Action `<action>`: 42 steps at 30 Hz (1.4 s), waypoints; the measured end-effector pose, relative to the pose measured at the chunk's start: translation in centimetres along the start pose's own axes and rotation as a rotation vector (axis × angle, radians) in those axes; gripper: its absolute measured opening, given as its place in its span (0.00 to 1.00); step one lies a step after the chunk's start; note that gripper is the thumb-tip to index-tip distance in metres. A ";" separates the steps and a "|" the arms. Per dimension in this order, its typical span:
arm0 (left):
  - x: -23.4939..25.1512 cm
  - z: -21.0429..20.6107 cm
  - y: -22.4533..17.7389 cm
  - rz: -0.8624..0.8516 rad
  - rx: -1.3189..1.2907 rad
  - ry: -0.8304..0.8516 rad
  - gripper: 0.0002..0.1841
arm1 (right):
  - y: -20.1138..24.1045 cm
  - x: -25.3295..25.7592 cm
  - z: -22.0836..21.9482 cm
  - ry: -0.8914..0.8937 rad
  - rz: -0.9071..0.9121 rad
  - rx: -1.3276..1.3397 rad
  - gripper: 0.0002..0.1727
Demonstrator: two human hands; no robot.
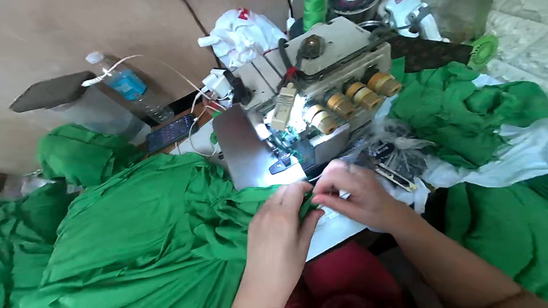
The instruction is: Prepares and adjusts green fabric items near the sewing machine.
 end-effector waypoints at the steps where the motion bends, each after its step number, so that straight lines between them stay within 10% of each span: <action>1: -0.3 -0.3 -0.1 -0.005 0.013 -0.003 0.13 | 0.6 -0.6 -0.1 0.022 0.009 0.005 0.13; 13: -3.6 1.7 1.5 -0.047 -0.382 -0.146 0.04 | -4.7 -8.6 6.9 0.086 -0.727 -0.544 0.17; 24: -4.0 -1.3 1.1 0.118 -1.041 -0.089 0.04 | -2.3 -6.9 6.3 -0.080 -0.462 -0.274 0.23; 32: -2.4 -2.2 0.1 0.123 -1.040 -0.065 0.04 | 0.5 -1.7 0.6 0.109 -0.043 -0.214 0.29; 42: -1.5 -2.0 0.2 0.183 -0.974 0.049 0.06 | 0.4 0.7 0.6 0.336 -0.039 -0.352 0.23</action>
Point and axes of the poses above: each hand's wrist, its own x-axis towards the middle knuckle, its own z-axis out of the back of the hand, y = z × x, the point moved 3 cm from there along x, towards the middle knuckle, and after that the axes turned 10 degrees about y, right-handed, at the moved point
